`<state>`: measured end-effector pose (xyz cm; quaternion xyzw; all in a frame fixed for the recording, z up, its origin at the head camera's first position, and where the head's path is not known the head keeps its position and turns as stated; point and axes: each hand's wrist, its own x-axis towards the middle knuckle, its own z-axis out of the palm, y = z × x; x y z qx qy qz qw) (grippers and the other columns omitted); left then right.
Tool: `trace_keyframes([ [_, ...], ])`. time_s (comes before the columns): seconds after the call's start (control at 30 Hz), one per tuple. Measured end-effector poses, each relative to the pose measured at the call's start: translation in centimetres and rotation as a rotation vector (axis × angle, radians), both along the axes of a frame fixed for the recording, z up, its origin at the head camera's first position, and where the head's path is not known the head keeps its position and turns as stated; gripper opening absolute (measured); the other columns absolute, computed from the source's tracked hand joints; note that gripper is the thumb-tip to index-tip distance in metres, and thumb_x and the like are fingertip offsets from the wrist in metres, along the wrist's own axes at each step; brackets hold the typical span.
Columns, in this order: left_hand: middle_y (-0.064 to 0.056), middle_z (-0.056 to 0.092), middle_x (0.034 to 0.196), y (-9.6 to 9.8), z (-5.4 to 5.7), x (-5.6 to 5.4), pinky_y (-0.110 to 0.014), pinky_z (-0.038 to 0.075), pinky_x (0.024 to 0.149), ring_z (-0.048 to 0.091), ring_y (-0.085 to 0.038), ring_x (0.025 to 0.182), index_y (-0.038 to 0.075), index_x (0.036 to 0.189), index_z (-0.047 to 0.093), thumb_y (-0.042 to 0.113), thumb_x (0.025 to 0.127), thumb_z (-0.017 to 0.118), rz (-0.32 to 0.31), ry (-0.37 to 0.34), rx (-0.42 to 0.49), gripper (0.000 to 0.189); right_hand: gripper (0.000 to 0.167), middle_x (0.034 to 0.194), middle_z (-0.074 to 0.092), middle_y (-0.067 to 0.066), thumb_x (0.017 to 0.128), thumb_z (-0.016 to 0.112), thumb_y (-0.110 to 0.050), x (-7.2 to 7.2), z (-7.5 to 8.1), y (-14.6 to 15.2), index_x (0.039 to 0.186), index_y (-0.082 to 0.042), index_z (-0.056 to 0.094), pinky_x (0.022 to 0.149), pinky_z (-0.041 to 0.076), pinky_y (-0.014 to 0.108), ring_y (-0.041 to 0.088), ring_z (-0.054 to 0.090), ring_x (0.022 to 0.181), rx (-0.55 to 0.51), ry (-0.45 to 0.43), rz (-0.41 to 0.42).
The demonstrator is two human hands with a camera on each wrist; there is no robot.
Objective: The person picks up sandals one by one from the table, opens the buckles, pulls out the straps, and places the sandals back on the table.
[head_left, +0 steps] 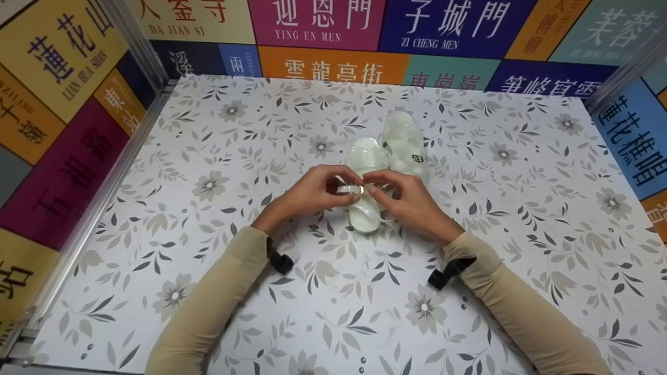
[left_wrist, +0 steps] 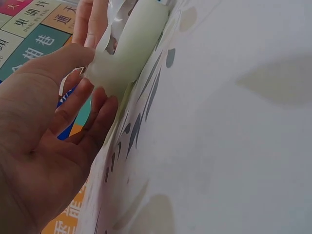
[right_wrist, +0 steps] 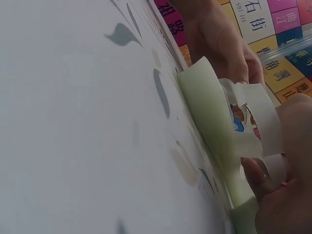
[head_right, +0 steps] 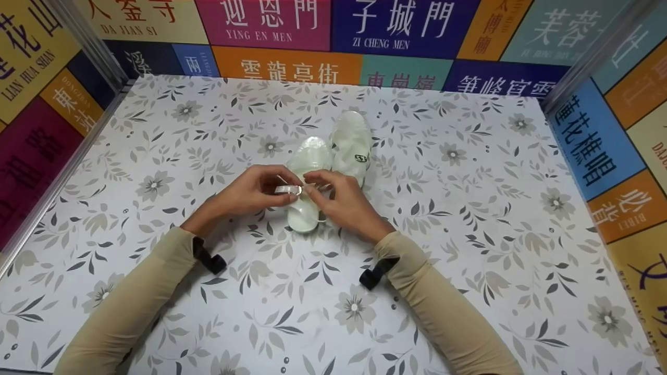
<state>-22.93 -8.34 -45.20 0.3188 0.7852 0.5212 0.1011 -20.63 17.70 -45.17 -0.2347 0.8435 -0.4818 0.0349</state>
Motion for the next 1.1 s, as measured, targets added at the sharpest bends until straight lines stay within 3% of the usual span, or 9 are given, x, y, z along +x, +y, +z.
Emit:
trace_keyframes([
  [0.2, 0.002, 0.074, 0.108, 0.43, 0.34, 0.28, -0.026, 0.051, 0.068, 0.061, -0.013, 0.074, 0.019, 0.11, 0.077, 0.03, 0.096, 0.085, 0.056, 0.107, -0.016, 0.019, 0.013, 0.113, 0.078, -0.005, 0.104, 0.076, -0.03, 0.01, 0.11, -0.12, 0.113, -0.023, 0.081, 0.08, 0.06, 0.026, 0.016, 0.072, 0.092, -0.009, 0.047, 0.01],
  [0.37, 0.005, 0.076, 0.104, 0.9, 0.62, 0.53, -0.028, 0.061, 0.082, 0.071, -0.012, 0.094, 0.019, 0.104, 0.077, 0.036, 0.095, 0.087, 0.087, 0.166, -0.021, 0.021, 0.012, 0.104, 0.077, -0.004, 0.104, 0.076, -0.034, 0.12, -0.09, -0.13, 0.108, -0.023, 0.077, 0.079, 0.059, 0.028, 0.019, 0.072, 0.087, -0.038, 0.005, 0.0],
  [0.47, 0.009, 0.078, 0.105, 0.92, 0.74, 0.56, -0.03, 0.063, 0.089, 0.073, -0.008, 0.102, 0.02, 0.105, 0.077, 0.032, 0.095, 0.086, 0.076, 0.162, -0.029, 0.018, 0.015, 0.102, 0.077, -0.003, 0.104, 0.075, -0.037, 0.1, -0.11, -0.1, 0.107, -0.023, 0.076, 0.076, 0.059, 0.029, 0.021, 0.072, 0.084, -0.04, -0.015, -0.002],
  [0.67, 0.011, 0.078, 0.104, 0.75, 0.64, 0.53, -0.032, 0.061, 0.095, 0.074, -0.007, 0.102, 0.022, 0.106, 0.078, 0.033, 0.096, 0.085, 0.072, 0.139, -0.033, 0.017, 0.013, 0.102, 0.078, -0.003, 0.103, 0.076, -0.035, 0.06, 0.05, -0.05, 0.107, -0.022, 0.077, 0.071, 0.058, 0.029, 0.022, 0.07, 0.081, -0.032, -0.026, 0.018],
  [0.83, 0.012, 0.078, 0.107, 0.77, 0.63, 0.65, -0.033, 0.06, 0.1, 0.074, -0.007, 0.105, 0.025, 0.108, 0.078, 0.037, 0.097, 0.084, 0.061, 0.104, -0.024, 0.018, 0.011, 0.102, 0.077, -0.002, 0.103, 0.077, -0.028, -0.08, 0.14, -0.07, 0.106, -0.018, 0.076, 0.08, 0.057, 0.028, 0.02, 0.069, 0.089, -0.025, -0.017, 0.043],
  [1.1, 0.013, 0.078, 0.109, 0.92, 0.47, 0.52, -0.032, 0.061, 0.098, 0.074, -0.005, 0.107, 0.026, 0.108, 0.077, 0.039, 0.097, 0.083, 0.06, 0.123, -0.021, 0.018, 0.01, 0.105, 0.077, -0.003, 0.104, 0.075, -0.027, -0.28, 0.18, 0.15, 0.106, -0.018, 0.073, 0.089, 0.058, 0.03, 0.018, 0.07, 0.098, -0.028, -0.017, 0.099],
])
